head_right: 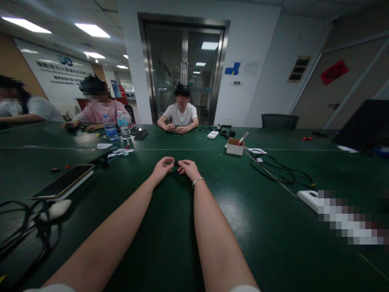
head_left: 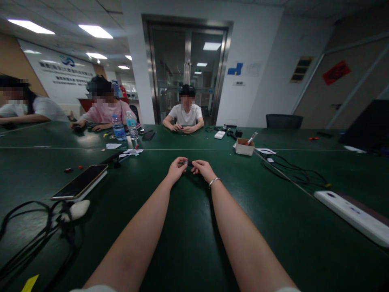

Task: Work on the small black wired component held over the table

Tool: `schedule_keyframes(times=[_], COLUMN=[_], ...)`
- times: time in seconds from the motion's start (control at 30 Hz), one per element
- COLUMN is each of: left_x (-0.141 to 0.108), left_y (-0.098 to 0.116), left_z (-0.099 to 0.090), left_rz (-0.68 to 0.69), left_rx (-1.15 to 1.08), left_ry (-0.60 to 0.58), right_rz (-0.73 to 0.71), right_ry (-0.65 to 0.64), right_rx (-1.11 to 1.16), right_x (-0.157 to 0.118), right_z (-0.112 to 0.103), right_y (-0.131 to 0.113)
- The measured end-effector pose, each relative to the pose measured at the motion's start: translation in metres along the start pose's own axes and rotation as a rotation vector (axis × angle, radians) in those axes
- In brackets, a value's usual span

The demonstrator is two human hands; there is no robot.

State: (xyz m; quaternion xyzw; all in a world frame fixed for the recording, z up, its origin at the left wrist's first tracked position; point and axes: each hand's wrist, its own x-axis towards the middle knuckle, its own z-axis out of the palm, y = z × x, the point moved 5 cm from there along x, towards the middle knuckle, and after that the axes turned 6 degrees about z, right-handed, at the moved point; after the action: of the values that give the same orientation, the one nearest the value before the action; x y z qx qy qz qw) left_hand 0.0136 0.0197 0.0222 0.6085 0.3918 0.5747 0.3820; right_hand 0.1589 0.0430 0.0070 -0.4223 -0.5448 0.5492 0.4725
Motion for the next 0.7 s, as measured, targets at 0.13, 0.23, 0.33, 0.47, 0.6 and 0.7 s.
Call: schedule_keyframes(times=[0.13, 0.23, 0.33, 0.47, 0.6, 0.7], left_x=[0.0002, 0.001, 0.0019, 0.0015, 0.0009, 0.0007], left_y=[-0.0017, -0.0041, -0.0022, -0.0049, -0.0087, -0.0067], left_z=[-0.0024, -0.0044, -0.0045, -0.0028, -0.0012, -0.0007], left_rz=[-0.049, -0.084, -0.043, -0.098, -0.133, -0.072], left_rx=[-0.013, -0.007, -0.033, -0.08, -0.021, 0.002], left_ry=[0.067, 0.105, 0.102, 0.091, 0.069, 0.051], right_rz=[-0.002, -0.014, -0.028, -0.041, -0.039, -0.046], right_ry=[0.007, -0.004, -0.019, -0.019, -0.014, -0.004], right_rx=[-0.012, -0.023, -0.019, -0.022, -0.054, -0.072], right_x=[0.0004, -0.0002, -0.0011, -0.0021, -0.0034, -0.0048], right_z=[-0.0003, 0.0001, 0.0007, 0.001, 0.0016, 0.0019], right_y=[0.0003, -0.001, -0.0022, -0.003, -0.0032, -0.0041])
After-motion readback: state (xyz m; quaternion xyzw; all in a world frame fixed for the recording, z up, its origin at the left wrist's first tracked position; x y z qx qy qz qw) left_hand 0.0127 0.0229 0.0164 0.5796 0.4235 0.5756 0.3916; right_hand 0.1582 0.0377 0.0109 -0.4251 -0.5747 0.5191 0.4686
